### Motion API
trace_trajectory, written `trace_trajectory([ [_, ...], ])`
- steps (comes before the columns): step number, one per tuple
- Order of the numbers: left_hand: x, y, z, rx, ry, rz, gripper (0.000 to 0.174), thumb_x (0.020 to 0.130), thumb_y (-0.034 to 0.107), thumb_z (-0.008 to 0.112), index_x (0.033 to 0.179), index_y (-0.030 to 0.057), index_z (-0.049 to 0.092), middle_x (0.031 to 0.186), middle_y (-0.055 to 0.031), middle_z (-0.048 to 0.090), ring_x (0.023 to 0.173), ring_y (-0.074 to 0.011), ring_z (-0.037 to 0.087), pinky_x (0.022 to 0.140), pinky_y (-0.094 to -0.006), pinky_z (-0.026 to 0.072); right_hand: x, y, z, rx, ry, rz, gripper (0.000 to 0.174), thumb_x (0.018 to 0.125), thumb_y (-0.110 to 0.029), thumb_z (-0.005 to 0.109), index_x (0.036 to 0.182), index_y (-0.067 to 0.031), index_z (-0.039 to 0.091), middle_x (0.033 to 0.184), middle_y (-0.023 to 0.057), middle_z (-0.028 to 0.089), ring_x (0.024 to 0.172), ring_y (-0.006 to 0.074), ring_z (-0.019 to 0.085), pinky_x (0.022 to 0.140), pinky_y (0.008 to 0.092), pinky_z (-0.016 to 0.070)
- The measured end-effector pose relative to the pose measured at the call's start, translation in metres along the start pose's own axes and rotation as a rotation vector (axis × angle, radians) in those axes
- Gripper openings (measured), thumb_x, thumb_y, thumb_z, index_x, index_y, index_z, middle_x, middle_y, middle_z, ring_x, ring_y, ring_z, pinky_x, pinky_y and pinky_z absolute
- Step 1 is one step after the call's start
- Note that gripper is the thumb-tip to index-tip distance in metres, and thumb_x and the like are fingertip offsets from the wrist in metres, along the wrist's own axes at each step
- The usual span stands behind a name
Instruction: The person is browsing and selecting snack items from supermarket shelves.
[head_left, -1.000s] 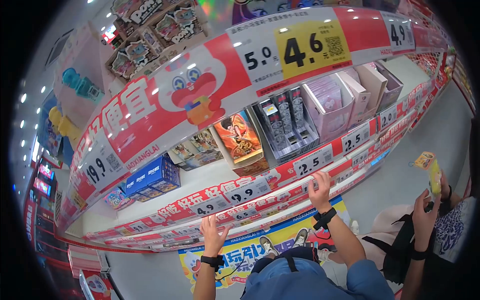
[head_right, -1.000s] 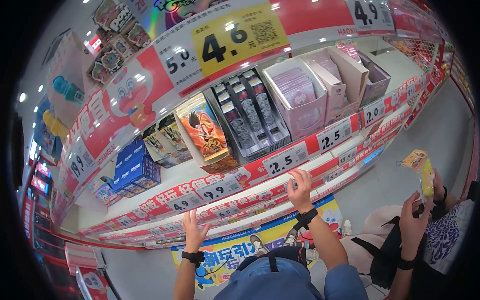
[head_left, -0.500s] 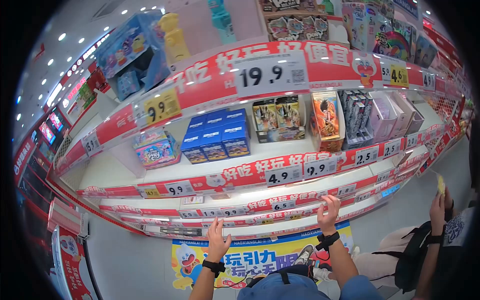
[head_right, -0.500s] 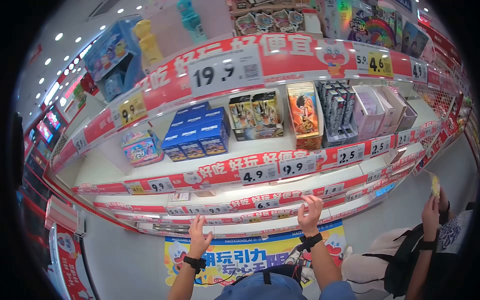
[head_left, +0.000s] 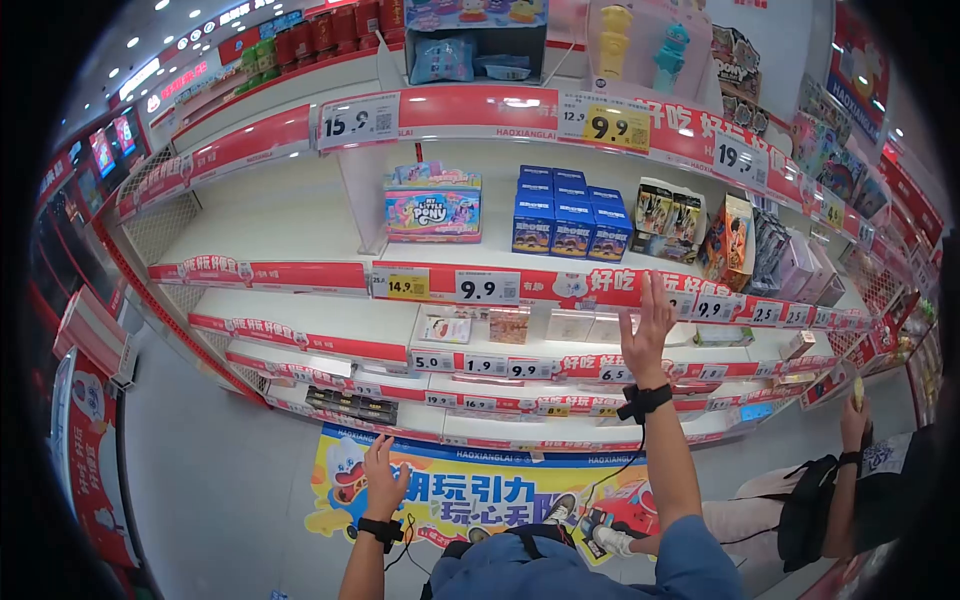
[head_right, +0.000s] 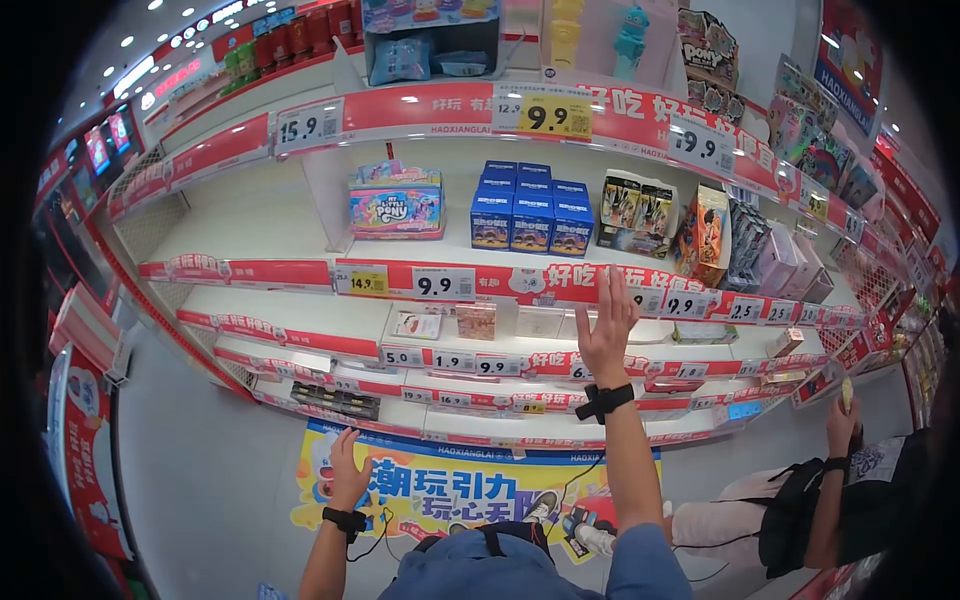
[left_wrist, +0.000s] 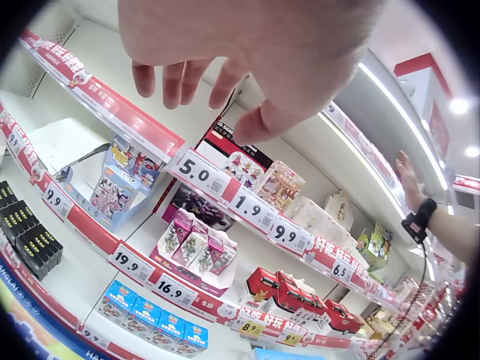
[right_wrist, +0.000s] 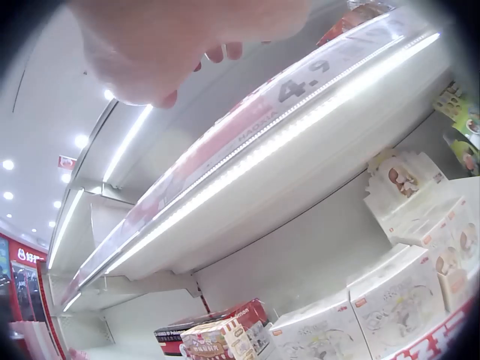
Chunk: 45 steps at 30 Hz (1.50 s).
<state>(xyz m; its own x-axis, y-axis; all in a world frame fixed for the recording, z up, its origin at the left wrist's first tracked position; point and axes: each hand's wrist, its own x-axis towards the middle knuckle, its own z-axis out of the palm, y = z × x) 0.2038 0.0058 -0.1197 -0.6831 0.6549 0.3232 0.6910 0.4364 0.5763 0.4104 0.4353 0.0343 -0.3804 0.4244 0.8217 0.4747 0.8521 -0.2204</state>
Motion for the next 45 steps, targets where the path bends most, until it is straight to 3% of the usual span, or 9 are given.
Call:
trace_trajectory([
  [13,-0.007,-0.021,0.002,-0.036,-0.053,-0.011,0.054,0.078,0.009,0.062,0.128,0.004,0.045,0.133,-0.0184,0.043,0.121,-0.0363,0.041,0.101,-0.0474,0.0308,0.014,-0.012,0.041,-0.033,-0.123,-0.042,0.058,0.089,-0.032,0.058,0.14,-0.0116,0.04,0.143,0.0109,0.039,0.138,0.026,0.027,0.109,0.0424,0.0134],
  [20,0.051,0.033,0.025,-0.043,-0.084,0.16,0.055,0.077,0.007,0.063,0.128,0.0037,0.045,0.133,-0.0172,0.043,0.12,-0.0353,0.042,0.1,-0.0463,0.0314,0.014,-0.013,0.039,-0.041,-0.129,-0.028,0.058,0.088,-0.033,0.058,0.139,-0.0111,0.04,0.141,0.0107,0.041,0.137,0.0256,0.029,0.108,0.044,0.0137],
  [26,0.13,0.121,0.008,-0.123,0.018,0.312,0.048,0.078,0.004,0.062,0.124,0.0023,0.049,0.131,-0.0173,0.046,0.12,-0.0344,0.044,0.102,-0.0441,0.0327,0.014,-0.013,0.037,0.014,-0.137,0.005,0.059,0.088,-0.032,0.058,0.14,-0.0111,0.04,0.145,0.0104,0.037,0.137,0.0269,0.028,0.108,0.0437,0.0124],
  [30,0.173,0.175,-0.003,-0.199,0.091,0.364,0.045,0.078,0.003,0.062,0.122,0.0028,0.052,0.131,-0.0164,0.047,0.121,-0.0324,0.044,0.101,-0.042,0.0351,0.026,-0.008,0.02,0.19,-0.232,0.039,0.063,0.085,-0.033,0.061,0.141,-0.0118,0.04,0.147,0.0127,0.035,0.138,0.0274,0.027,0.108,0.0434,0.0125],
  [34,0.207,0.21,0.001,-0.211,0.161,0.404,0.036,0.078,0.004,0.062,0.114,0.004,0.058,0.128,-0.0146,0.049,0.12,-0.0315,0.045,0.098,-0.0412,0.0382,0.069,0.012,-0.005,0.368,-0.196,0.12,0.066,0.077,-0.02,0.068,0.137,-0.0093,0.042,0.146,0.0158,0.033,0.134,0.0318,0.033,0.105,0.0461,0.0229],
  [35,0.215,0.213,0.005,-0.229,0.16,0.408,0.035,0.078,0.004,0.062,0.112,0.0041,0.059,0.128,-0.0143,0.05,0.12,-0.0314,0.046,0.097,-0.0412,0.0388,0.084,0.015,-0.013,0.367,-0.177,0.105,0.067,0.074,-0.015,0.07,0.135,-0.006,0.043,0.145,0.02,0.033,0.132,0.0367,0.035,0.103,0.0462,0.0305],
  [38,0.231,0.226,0.011,-0.272,0.145,0.418,0.025,0.077,0.004,0.063,0.102,0.005,0.066,0.127,-0.0133,0.051,0.118,-0.0306,0.048,0.094,-0.0394,0.0407,0.117,0.03,-0.005,0.54,-0.231,0.156,0.068,0.072,-0.013,0.071,0.133,-0.0024,0.043,0.143,0.0262,0.032,0.132,0.041,0.033,0.103,0.0455,0.0341],
  [39,0.239,0.225,0.015,-0.285,0.141,0.443,0.023,0.077,0.004,0.063,0.1,0.0054,0.067,0.127,-0.013,0.052,0.118,-0.0304,0.048,0.093,-0.0389,0.041,0.127,0.033,-0.001,0.518,-0.289,0.126,0.075,0.069,-0.015,0.076,0.134,-0.0001,0.04,0.142,0.032,0.028,0.133,0.0444,0.031,0.105,0.0436,0.0357],
  [45,0.28,0.243,0.018,-0.257,0.134,0.525,0.024,0.074,0.008,0.067,0.098,0.0093,0.07,0.129,-0.0139,0.05,0.122,-0.0319,0.044,0.1,-0.0435,0.0332,0.179,0.026,0.02,0.37,-0.533,0.165,0.103,0.055,-0.027,0.087,0.14,-0.004,0.033,0.145,0.0342,0.019,0.132,0.0464,0.032,0.107,0.0443,0.034],
])
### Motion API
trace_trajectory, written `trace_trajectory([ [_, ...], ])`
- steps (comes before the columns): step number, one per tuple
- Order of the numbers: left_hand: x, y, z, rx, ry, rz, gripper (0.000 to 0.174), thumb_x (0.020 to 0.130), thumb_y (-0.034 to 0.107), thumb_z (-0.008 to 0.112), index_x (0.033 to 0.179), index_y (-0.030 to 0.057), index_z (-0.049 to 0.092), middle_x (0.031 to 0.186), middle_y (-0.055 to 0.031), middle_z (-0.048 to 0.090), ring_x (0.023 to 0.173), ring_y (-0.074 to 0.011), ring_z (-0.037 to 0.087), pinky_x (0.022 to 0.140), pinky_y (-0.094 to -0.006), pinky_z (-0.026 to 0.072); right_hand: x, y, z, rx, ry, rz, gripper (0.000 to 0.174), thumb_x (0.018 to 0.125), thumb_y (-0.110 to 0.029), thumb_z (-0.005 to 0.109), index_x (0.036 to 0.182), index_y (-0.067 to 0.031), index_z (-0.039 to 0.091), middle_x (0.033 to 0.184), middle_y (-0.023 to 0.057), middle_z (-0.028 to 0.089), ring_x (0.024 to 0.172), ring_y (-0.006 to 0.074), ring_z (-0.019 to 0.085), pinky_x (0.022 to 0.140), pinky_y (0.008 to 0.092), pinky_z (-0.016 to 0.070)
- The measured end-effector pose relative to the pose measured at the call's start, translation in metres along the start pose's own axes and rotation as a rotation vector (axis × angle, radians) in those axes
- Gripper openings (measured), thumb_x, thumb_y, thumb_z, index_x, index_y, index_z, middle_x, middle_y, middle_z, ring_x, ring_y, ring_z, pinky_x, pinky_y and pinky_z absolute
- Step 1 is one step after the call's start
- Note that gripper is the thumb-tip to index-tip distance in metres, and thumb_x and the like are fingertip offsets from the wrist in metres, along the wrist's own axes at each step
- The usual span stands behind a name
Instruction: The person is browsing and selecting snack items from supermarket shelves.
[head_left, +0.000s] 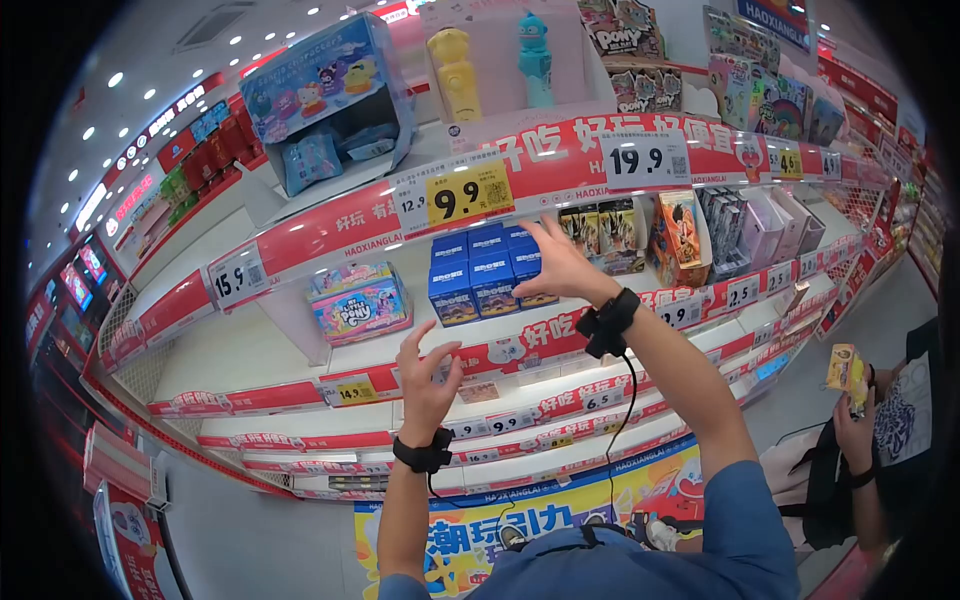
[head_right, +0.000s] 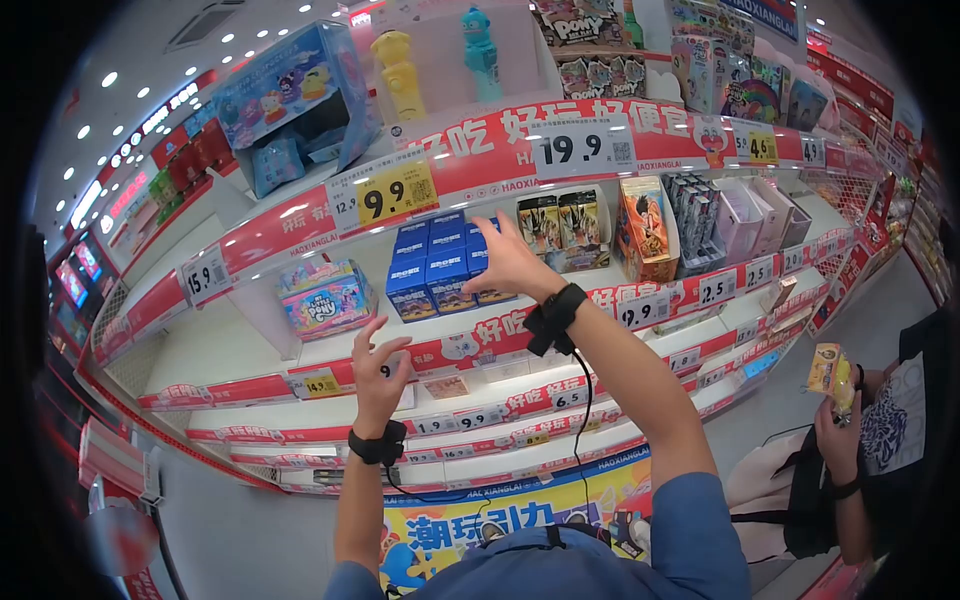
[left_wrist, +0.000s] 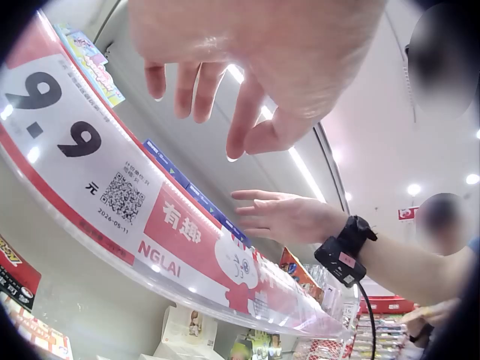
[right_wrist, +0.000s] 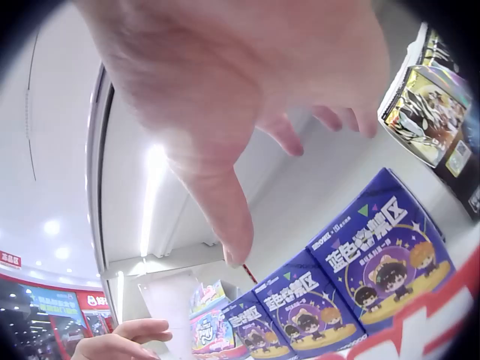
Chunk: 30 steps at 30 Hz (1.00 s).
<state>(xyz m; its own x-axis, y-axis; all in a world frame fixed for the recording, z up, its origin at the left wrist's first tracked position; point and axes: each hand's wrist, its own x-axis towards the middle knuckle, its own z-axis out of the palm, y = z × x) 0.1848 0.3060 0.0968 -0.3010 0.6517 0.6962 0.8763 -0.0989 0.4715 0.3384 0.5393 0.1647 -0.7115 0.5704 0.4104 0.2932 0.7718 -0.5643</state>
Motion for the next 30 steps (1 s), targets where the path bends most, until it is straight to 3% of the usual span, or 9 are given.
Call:
trace_trajectory([
  [3,0.026,-0.018,0.011,0.036,0.102,0.082,0.03,0.074,0.007,0.066,0.104,0.0104,0.068,0.133,-0.0162,0.046,0.125,-0.0326,0.042,0.103,-0.0436,0.0316,0.02,0.007,0.0,-0.162,-0.144,0.056,0.113,0.049,-0.026,0.09,0.142,-0.0062,0.029,0.143,0.0317,0.021,0.132,0.0455,0.03,0.108,0.0443,0.0335],
  [9,0.042,-0.042,0.027,-0.169,0.164,-0.075,0.033,0.074,0.003,0.063,0.106,0.0061,0.064,0.135,-0.0205,0.041,0.123,-0.0365,0.045,0.101,-0.0452,0.0387,0.032,0.02,0.012,-0.31,-0.224,0.085,0.115,0.045,-0.022,0.091,0.142,-0.0071,0.03,0.138,0.0261,0.028,0.132,0.0444,0.027,0.109,0.0442,0.0308],
  [10,0.04,-0.05,0.03,-0.164,0.152,-0.068,0.032,0.074,0.003,0.062,0.105,0.0057,0.064,0.135,-0.0207,0.041,0.123,-0.037,0.046,0.101,-0.045,0.0387,0.037,0.031,0.016,-0.252,-0.262,0.1,0.123,0.042,-0.022,0.092,0.145,-0.0146,0.025,0.148,0.0334,0.008,0.136,0.0515,0.015,0.11,0.0506,0.0286],
  [13,0.042,-0.058,0.031,-0.151,0.107,-0.046,0.02,0.073,0.005,0.06,0.092,0.0028,0.066,0.136,-0.024,0.042,0.123,-0.04,0.047,0.101,-0.045,0.0393,0.036,0.032,0.017,-0.262,-0.282,0.103,0.122,0.042,-0.02,0.092,0.145,-0.0136,0.026,0.148,0.0334,0.009,0.136,0.0515,0.016,0.11,0.0507,0.0292],
  [16,0.04,-0.058,0.031,-0.178,0.022,-0.086,0.018,0.073,0.008,0.059,0.086,0.0026,0.07,0.138,-0.0295,0.042,0.121,-0.0421,0.05,0.1,-0.0432,0.0412,0.037,0.034,0.02,-0.289,-0.271,0.129,0.118,0.045,-0.019,0.09,0.144,-0.0082,0.027,0.144,0.029,0.018,0.132,0.0445,0.031,0.107,0.0429,0.0359],
  [18,0.042,-0.063,0.031,-0.193,-0.03,-0.147,0.023,0.073,0.009,0.059,0.091,0.0039,0.072,0.138,-0.0302,0.041,0.118,-0.0427,0.052,0.099,-0.0421,0.0425,0.035,0.026,0.018,-0.265,-0.302,0.157,0.117,0.047,-0.018,0.089,0.144,-0.0057,0.025,0.144,0.027,0.022,0.128,0.0414,0.039,0.105,0.0385,0.0393],
  [20,0.042,-0.067,0.034,-0.163,-0.051,-0.155,0.029,0.073,0.01,0.059,0.098,0.0052,0.072,0.137,-0.0319,0.041,0.115,-0.0403,0.055,0.096,-0.0385,0.045,0.035,0.032,0.028,-0.286,-0.314,0.172,0.118,0.047,-0.015,0.089,0.145,-0.0057,0.024,0.145,0.0276,0.019,0.128,0.0421,0.038,0.104,0.0383,0.0406],
  [26,0.051,-0.059,0.031,-0.192,-0.185,-0.163,0.029,0.073,0.011,0.058,0.097,-0.0004,0.07,0.125,-0.0241,0.055,0.104,-0.0337,0.062,0.089,-0.0347,0.0478,0.042,0.027,0.026,-0.332,-0.357,0.185,0.12,0.048,-0.013,0.089,0.147,-0.0085,0.021,0.147,0.0336,0.011,0.129,0.0472,0.036,0.102,0.0416,0.0422],
  [30,0.05,-0.061,0.031,-0.207,-0.171,-0.142,0.029,0.073,0.01,0.058,0.096,-0.0023,0.07,0.122,-0.0212,0.058,0.101,-0.0351,0.062,0.088,-0.0361,0.0478,0.042,0.034,0.033,-0.329,-0.351,0.179,0.119,0.049,-0.013,0.089,0.147,-0.0098,0.022,0.148,0.0349,0.007,0.13,0.0479,0.034,0.1,0.0424,0.0442],
])
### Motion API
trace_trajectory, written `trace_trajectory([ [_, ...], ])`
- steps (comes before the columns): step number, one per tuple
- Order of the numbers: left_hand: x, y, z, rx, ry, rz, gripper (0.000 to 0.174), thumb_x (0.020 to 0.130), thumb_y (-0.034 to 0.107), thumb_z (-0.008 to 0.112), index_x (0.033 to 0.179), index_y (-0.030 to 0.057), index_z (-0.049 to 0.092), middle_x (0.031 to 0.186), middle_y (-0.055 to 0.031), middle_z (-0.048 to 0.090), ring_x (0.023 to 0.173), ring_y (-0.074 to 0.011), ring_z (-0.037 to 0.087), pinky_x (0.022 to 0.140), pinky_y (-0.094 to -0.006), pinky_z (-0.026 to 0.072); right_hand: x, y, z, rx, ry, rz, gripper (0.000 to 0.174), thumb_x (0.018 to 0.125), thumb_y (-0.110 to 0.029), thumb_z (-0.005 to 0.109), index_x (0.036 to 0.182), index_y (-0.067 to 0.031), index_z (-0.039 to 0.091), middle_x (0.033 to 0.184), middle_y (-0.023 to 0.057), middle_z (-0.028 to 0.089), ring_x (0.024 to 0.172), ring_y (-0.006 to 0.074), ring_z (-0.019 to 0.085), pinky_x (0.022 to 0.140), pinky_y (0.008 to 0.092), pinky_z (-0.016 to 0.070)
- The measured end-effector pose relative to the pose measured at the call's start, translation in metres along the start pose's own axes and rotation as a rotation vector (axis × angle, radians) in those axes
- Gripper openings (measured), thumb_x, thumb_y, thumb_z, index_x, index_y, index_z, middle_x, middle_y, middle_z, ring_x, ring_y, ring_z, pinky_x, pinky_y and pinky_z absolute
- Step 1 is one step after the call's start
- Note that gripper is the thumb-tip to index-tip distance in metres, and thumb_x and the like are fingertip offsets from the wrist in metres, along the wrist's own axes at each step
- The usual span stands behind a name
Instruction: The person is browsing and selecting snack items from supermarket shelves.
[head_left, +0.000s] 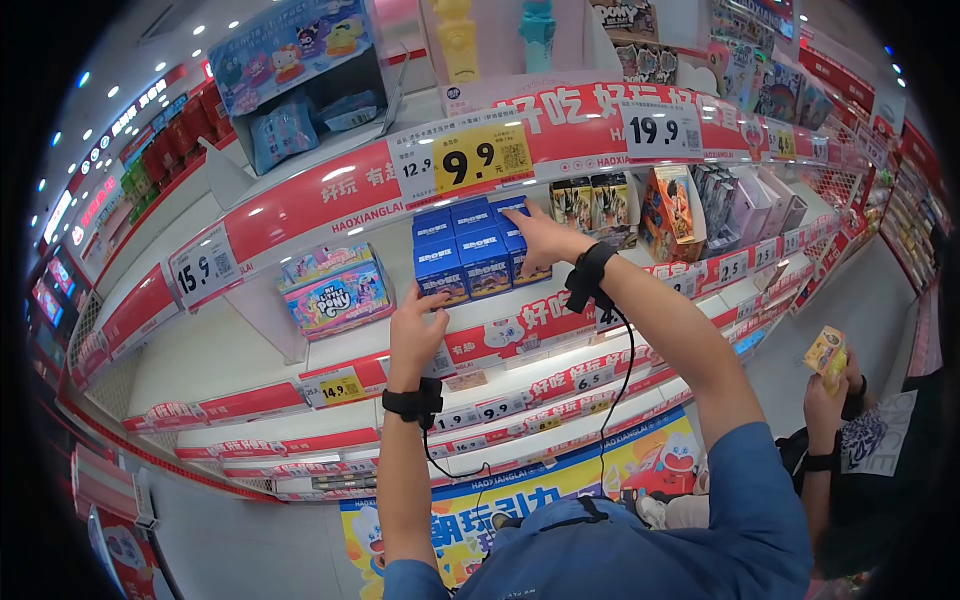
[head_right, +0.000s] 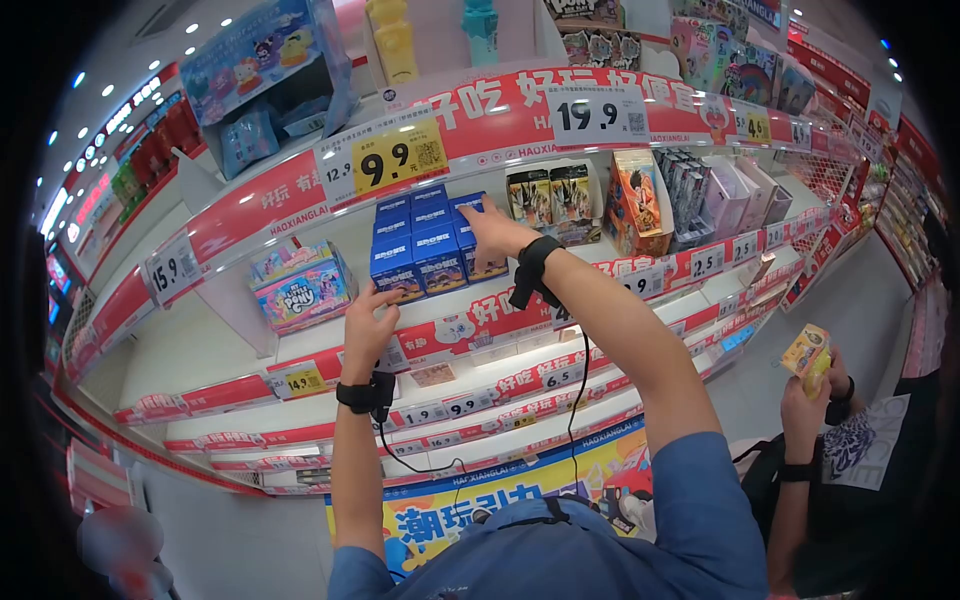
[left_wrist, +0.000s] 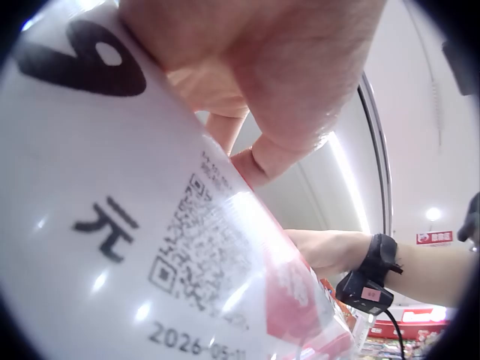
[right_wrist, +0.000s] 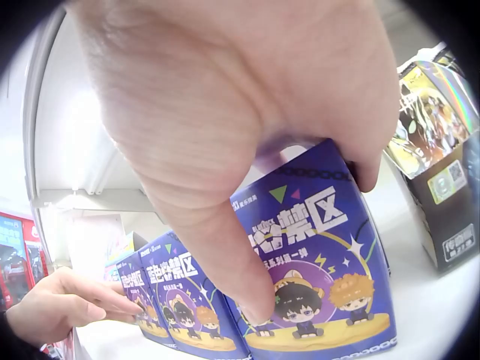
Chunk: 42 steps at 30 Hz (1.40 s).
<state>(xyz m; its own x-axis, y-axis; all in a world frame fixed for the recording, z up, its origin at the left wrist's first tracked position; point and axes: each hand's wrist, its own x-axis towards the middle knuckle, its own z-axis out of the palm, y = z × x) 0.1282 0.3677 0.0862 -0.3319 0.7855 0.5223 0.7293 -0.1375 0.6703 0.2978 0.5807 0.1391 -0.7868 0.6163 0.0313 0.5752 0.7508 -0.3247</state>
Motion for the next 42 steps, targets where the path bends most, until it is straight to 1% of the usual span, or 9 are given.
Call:
trace_trajectory([
  [9,0.001,-0.004,0.004,0.06,0.003,0.008,0.028,0.07,0.011,0.06,0.094,-0.0026,0.068,0.126,-0.022,0.054,0.104,-0.0371,0.06,0.089,-0.0382,0.0478,0.005,0.0,0.005,0.018,0.064,-0.038,0.122,0.044,-0.009,0.089,0.146,-0.011,0.024,0.147,0.0351,0.01,0.128,0.049,0.035,0.097,0.0415,0.0477],
  [18,-0.002,-0.005,0.006,0.154,0.02,0.023,0.028,0.07,0.012,0.062,0.095,0.0021,0.068,0.137,-0.0272,0.043,0.112,-0.0412,0.054,0.096,-0.039,0.0439,-0.011,-0.007,-0.008,0.007,0.065,-0.075,0.112,0.047,-0.014,0.086,0.143,-0.0096,0.029,0.147,0.0312,0.016,0.135,0.046,0.026,0.11,0.0428,0.0314],
  [22,-0.005,-0.01,0.004,0.182,0.079,0.019,0.026,0.07,0.011,0.06,0.093,0.003,0.069,0.141,-0.0304,0.037,0.124,-0.0432,0.046,0.103,-0.0407,0.0377,-0.037,-0.006,-0.014,0.04,0.332,-0.264,0.094,0.06,-0.022,0.083,0.141,-0.0121,0.035,0.146,0.0307,0.022,0.137,0.0466,0.02,0.11,0.0498,0.0257],
  [25,-0.007,-0.007,0.002,0.157,0.127,0.043,0.021,0.07,0.009,0.059,0.088,0.0021,0.068,0.14,-0.0284,0.039,0.128,-0.042,0.041,0.106,-0.0433,0.0336,-0.091,-0.023,-0.017,0.132,0.6,-0.367,0.075,0.07,-0.018,0.076,0.136,-0.0125,0.041,0.144,0.0257,0.031,0.134,0.0409,0.028,0.107,0.0466,0.0275],
  [27,-0.009,-0.005,0.002,0.126,0.174,0.053,0.019,0.07,0.007,0.058,0.086,0.0012,0.066,0.139,-0.0274,0.041,0.128,-0.0416,0.042,0.106,-0.0437,0.0336,-0.125,-0.034,-0.014,0.146,0.939,-0.451,0.061,0.074,-0.006,0.065,0.132,-0.0073,0.045,0.117,0.0143,0.055,0.112,0.0279,0.048,0.095,0.041,0.0356],
  [29,-0.009,-0.003,0.004,0.119,0.213,0.058,0.016,0.069,0.005,0.056,0.083,0.0007,0.064,0.137,-0.0258,0.043,0.128,-0.0411,0.042,0.105,-0.045,0.0338,-0.141,-0.03,-0.007,0.179,1.103,-0.44,0.062,0.073,0.0,0.061,0.132,-0.0043,0.044,0.09,0.0078,0.06,0.085,0.0225,0.056,0.079,0.0351,0.0424],
  [32,-0.011,0.001,0.005,0.147,0.211,0.041,0.016,0.069,0.005,0.056,0.083,0.0007,0.063,0.137,-0.025,0.044,0.127,-0.0411,0.042,0.105,-0.0455,0.0339,-0.151,-0.041,-0.034,0.26,1.233,-0.54,0.068,0.073,0.003,0.059,0.137,-0.0037,0.039,0.073,0.0035,0.056,0.063,0.0181,0.052,0.063,0.0304,0.0435],
  [36,-0.011,0.004,0.006,0.166,0.217,0.043,0.016,0.069,0.004,0.055,0.083,0.0008,0.063,0.136,-0.0243,0.044,0.128,-0.0406,0.041,0.106,-0.0453,0.032,-0.156,-0.035,-0.037,0.401,1.156,-0.481,0.078,0.074,0.002,0.057,0.145,-0.003,0.026,0.063,0.0045,0.053,0.052,0.0174,0.052,0.051,0.0297,0.0429],
  [42,-0.012,0.007,0.005,0.174,0.208,0.018,0.016,0.069,0.003,0.054,0.083,0.0011,0.062,0.136,-0.0233,0.045,0.128,-0.0403,0.041,0.106,-0.0451,0.0318,-0.154,-0.035,-0.071,0.315,1.017,-0.366,0.075,0.076,-0.001,0.057,0.145,-0.0058,0.028,0.06,0.005,0.053,0.05,0.0206,0.055,0.052,0.0325,0.0448],
])
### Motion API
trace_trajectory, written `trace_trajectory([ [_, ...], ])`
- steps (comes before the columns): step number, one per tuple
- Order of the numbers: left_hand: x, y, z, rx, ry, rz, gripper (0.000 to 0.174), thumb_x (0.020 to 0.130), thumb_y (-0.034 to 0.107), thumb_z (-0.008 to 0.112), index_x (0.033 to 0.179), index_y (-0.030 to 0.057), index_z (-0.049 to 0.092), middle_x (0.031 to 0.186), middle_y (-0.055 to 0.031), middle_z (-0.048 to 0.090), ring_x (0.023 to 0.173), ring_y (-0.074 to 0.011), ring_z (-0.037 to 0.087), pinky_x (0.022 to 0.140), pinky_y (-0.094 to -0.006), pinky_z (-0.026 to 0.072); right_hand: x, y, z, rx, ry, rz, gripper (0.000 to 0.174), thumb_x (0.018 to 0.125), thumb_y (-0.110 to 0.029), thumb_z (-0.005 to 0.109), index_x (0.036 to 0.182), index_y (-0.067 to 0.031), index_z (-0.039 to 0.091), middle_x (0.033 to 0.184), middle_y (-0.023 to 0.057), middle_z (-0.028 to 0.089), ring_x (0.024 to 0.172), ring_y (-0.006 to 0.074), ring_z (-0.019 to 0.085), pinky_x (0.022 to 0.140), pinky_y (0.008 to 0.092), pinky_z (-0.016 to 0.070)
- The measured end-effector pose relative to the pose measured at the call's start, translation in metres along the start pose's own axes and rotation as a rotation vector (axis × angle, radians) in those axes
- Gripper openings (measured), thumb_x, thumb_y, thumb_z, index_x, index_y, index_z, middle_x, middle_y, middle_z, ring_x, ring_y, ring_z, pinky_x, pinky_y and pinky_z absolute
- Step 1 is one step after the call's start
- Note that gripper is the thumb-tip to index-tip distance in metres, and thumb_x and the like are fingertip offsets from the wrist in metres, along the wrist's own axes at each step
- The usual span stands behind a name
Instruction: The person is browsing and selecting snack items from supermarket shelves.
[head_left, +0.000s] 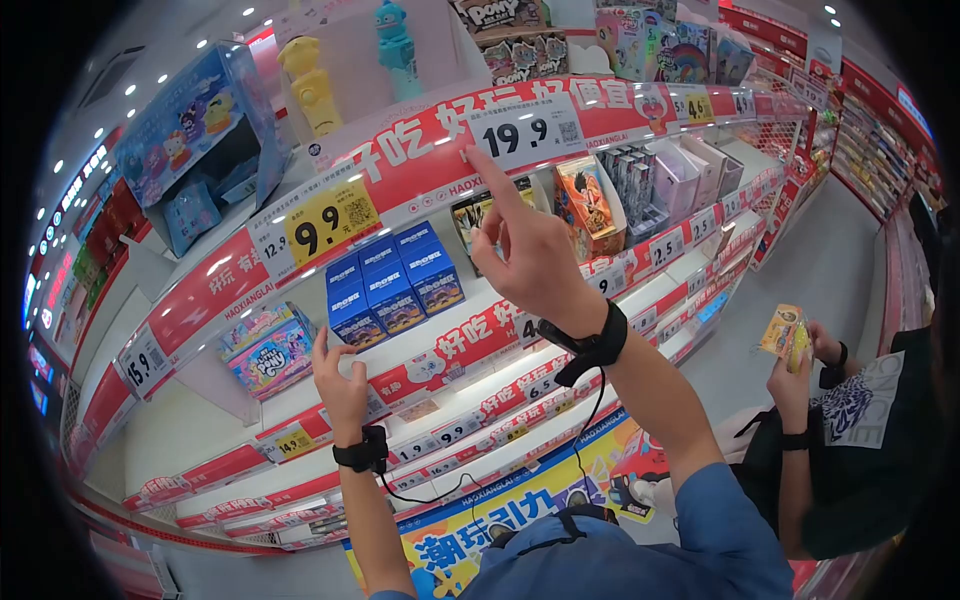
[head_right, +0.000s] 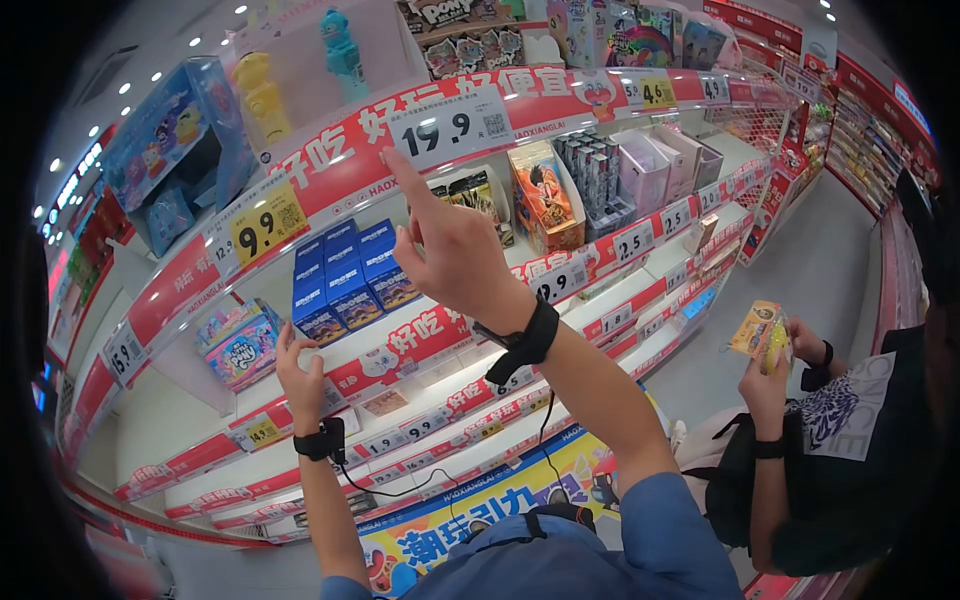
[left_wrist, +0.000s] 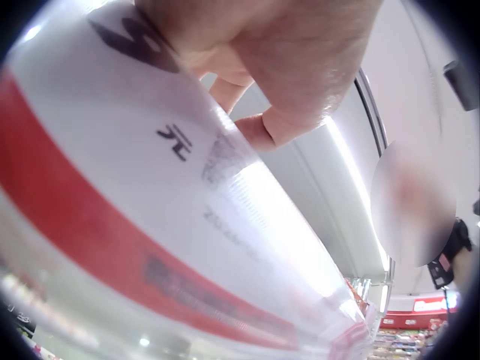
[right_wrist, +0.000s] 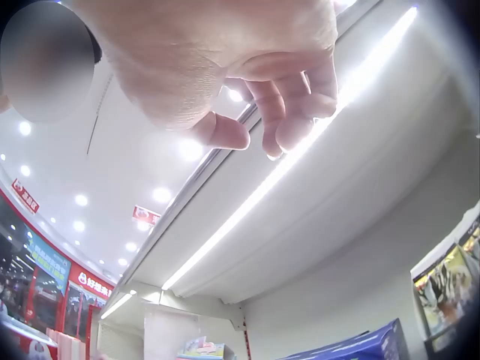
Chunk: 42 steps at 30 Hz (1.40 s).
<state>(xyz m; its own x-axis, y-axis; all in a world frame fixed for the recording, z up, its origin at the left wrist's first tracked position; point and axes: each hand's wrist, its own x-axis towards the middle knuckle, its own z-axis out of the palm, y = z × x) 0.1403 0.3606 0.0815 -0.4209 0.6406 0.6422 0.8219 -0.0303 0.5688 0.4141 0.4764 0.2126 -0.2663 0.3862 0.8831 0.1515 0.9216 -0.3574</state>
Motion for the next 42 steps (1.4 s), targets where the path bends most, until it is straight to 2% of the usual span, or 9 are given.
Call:
trace_trajectory([
  [5,0.001,-0.005,0.002,0.014,0.034,0.043,0.014,0.07,0.001,0.055,0.082,0.0004,0.061,0.128,-0.0213,0.05,0.121,-0.0383,0.046,0.103,-0.0439,0.0349,-0.062,0.024,0.008,0.013,0.13,-0.182,0.056,0.075,-0.001,0.058,0.13,-0.0031,0.05,0.062,0.0059,0.055,0.053,0.0232,0.055,0.053,0.0333,0.0449],
  [7,-0.001,-0.002,0.002,0.022,0.04,0.047,0.013,0.07,0.001,0.055,0.082,-0.0001,0.061,0.121,-0.0203,0.052,0.116,-0.0372,0.049,0.099,-0.0435,0.0372,-0.093,0.034,0.021,-0.101,0.05,-0.129,0.042,0.074,-0.002,0.06,0.117,-0.0024,0.059,0.073,0.0082,0.059,0.065,0.0245,0.058,0.061,0.0347,0.0461],
  [9,-0.011,0.001,0.001,0.058,0.116,0.121,0.006,0.07,0.0,0.056,0.076,-0.0015,0.058,0.096,-0.0158,0.054,0.094,-0.0329,0.053,0.084,-0.0411,0.0418,-0.11,0.051,0.042,-0.216,-0.044,-0.04,0.03,0.08,-0.01,0.062,0.109,-0.0042,0.06,0.096,0.0106,0.06,0.098,0.0257,0.056,0.086,0.0379,0.0398],
  [15,-0.005,-0.01,0.01,-0.014,0.06,0.199,0.007,0.07,0.002,0.054,0.065,-0.0031,0.053,0.073,-0.0119,0.05,0.067,-0.0257,0.05,0.061,-0.0335,0.0397,-0.128,0.072,0.065,-0.319,-0.077,0.0,0.014,0.082,-0.02,0.061,0.089,-0.0071,0.059,0.086,0.0066,0.057,0.091,0.0227,0.055,0.092,0.0389,0.0327],
  [25,-0.005,-0.005,0.005,0.003,-0.044,0.147,0.007,0.068,0.002,0.055,0.064,-0.0028,0.052,0.075,-0.013,0.051,0.072,-0.0302,0.053,0.066,-0.0381,0.0427,-0.124,0.068,0.07,-0.367,-0.033,0.021,0.012,0.081,-0.019,0.061,0.08,-0.0075,0.057,0.08,0.0069,0.055,0.085,0.0241,0.054,0.089,0.04,0.0335],
  [29,-0.006,-0.006,0.006,0.028,-0.043,0.189,0.007,0.067,0.001,0.055,0.063,-0.0022,0.051,0.076,-0.0132,0.051,0.074,-0.031,0.052,0.066,-0.039,0.0421,-0.124,0.066,0.069,-0.359,-0.025,0.029,0.014,0.081,-0.02,0.062,0.079,-0.0074,0.057,0.081,0.0072,0.055,0.086,0.025,0.054,0.089,0.0401,0.0331],
  [33,-0.006,-0.001,0.005,0.062,-0.051,0.227,0.007,0.067,0.002,0.055,0.063,-0.002,0.051,0.076,-0.0137,0.05,0.075,-0.0314,0.052,0.067,-0.0394,0.0425,-0.103,0.052,0.053,-0.255,0.036,-0.058,0.023,0.077,-0.012,0.063,0.098,-0.0053,0.061,0.086,0.0075,0.057,0.09,0.0264,0.054,0.087,0.0405,0.0359],
  [38,-0.006,-0.001,0.008,0.08,-0.047,0.233,0.007,0.067,0.001,0.055,0.062,-0.0028,0.05,0.075,-0.0142,0.049,0.075,-0.032,0.051,0.067,-0.0401,0.0423,-0.041,0.008,0.015,-0.1,0.183,-0.157,0.061,0.075,-0.002,0.059,0.134,-0.0012,0.043,0.084,0.0075,0.058,0.078,0.0231,0.056,0.077,0.0366,0.0405],
  [42,-0.004,0.003,0.007,0.08,-0.067,0.234,0.007,0.067,0.0,0.054,0.063,-0.0038,0.049,0.076,-0.0141,0.049,0.075,-0.0321,0.05,0.067,-0.0403,0.0414,-0.057,0.023,0.017,-0.121,0.243,-0.105,0.059,0.075,-0.002,0.058,0.133,-0.0013,0.045,0.079,0.0065,0.057,0.074,0.0224,0.055,0.076,0.0358,0.0408],
])
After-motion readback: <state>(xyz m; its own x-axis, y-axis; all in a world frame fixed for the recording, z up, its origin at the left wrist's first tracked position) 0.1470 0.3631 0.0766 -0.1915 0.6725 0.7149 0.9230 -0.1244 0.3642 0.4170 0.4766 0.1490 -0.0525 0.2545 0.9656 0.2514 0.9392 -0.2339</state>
